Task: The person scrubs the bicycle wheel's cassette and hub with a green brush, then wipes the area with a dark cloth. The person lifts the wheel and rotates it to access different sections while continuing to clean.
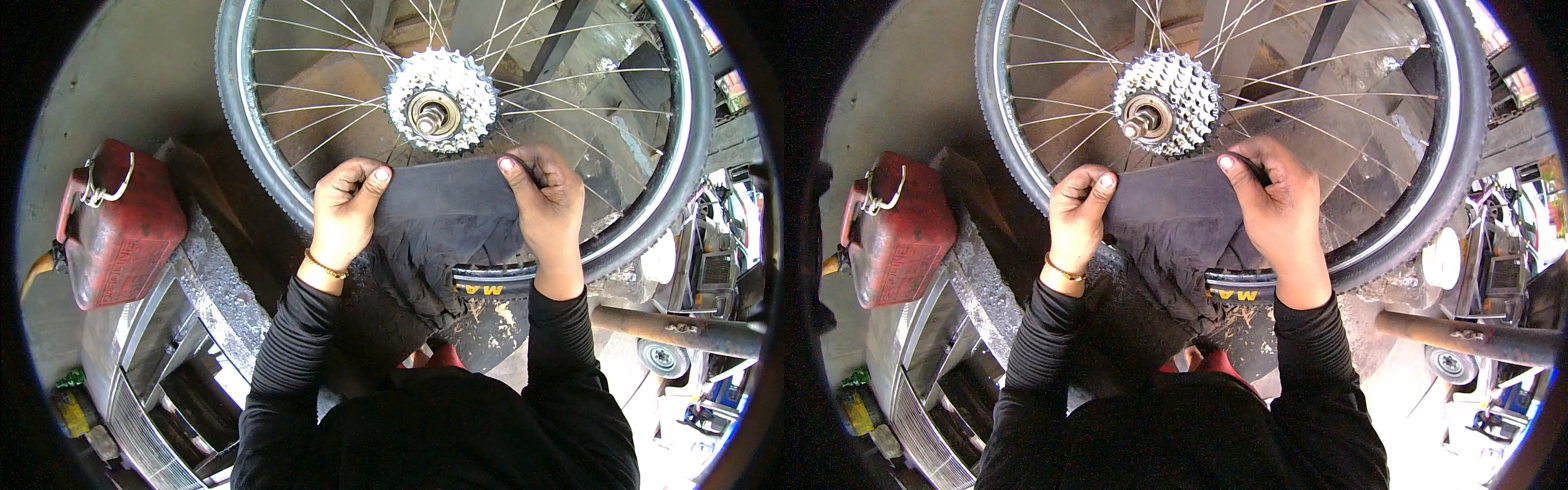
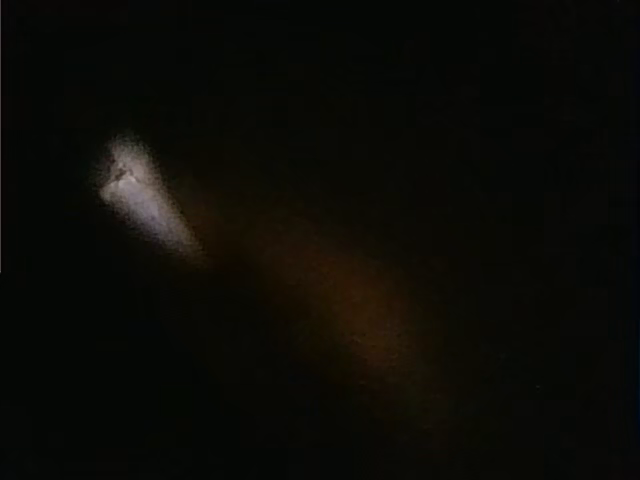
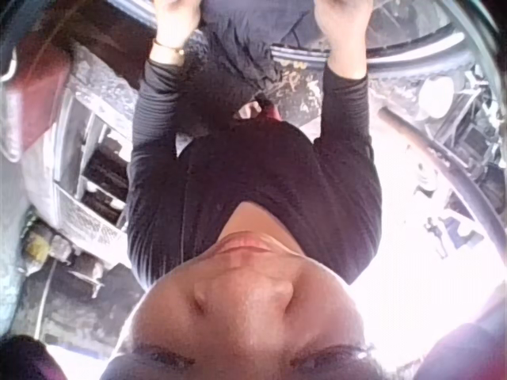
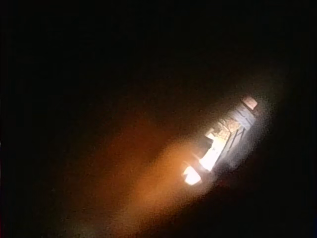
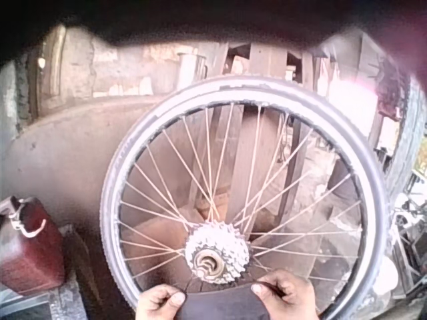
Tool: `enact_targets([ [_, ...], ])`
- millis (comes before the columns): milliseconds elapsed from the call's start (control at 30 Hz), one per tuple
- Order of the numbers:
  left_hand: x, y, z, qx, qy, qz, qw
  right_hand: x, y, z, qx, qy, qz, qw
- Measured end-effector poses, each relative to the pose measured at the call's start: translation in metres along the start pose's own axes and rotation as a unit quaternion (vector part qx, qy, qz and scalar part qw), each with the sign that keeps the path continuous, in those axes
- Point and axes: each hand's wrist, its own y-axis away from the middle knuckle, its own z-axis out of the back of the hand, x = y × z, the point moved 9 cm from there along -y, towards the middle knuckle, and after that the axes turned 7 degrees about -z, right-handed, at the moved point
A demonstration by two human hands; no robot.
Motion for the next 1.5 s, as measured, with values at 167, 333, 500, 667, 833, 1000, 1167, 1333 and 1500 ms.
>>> enact_targets([
  [167,0.000,-0.002,0.000,-0.028,0.005,0.000,1.000,0.006,-0.001,0.000,-0.014,0.007,0.019,1.000],
  [333,-0.027,0.007,0.002,0.010,-0.027,-0.028,0.999,0.010,0.011,0.010,0.036,0.011,0.027,0.999],
  [500,-0.068,0.021,0.004,0.040,-0.076,-0.056,0.995,0.023,0.029,0.021,0.067,-0.031,0.013,0.997],
  [667,-0.088,0.036,-0.007,0.128,-0.060,-0.026,0.990,0.035,0.039,0.039,0.060,-0.093,0.045,0.993],
  [833,-0.084,0.059,-0.020,0.249,-0.094,0.025,0.964,0.040,0.043,0.062,0.055,-0.189,0.046,0.979],
  [1000,-0.102,0.062,-0.002,0.123,-0.110,-0.042,0.985,0.052,0.063,0.079,0.081,-0.157,0.096,0.980],
  [1167,-0.124,0.080,0.001,0.007,-0.124,-0.092,0.988,0.063,0.093,0.079,0.176,-0.085,0.176,0.965],
  [1333,-0.135,0.091,-0.001,-0.025,-0.138,-0.114,0.984,0.062,0.113,0.091,0.135,-0.084,0.191,0.969],
  [1500,-0.178,0.074,-0.019,0.005,-0.104,-0.153,0.983,0.029,0.107,0.109,0.101,-0.124,0.042,0.986],
])
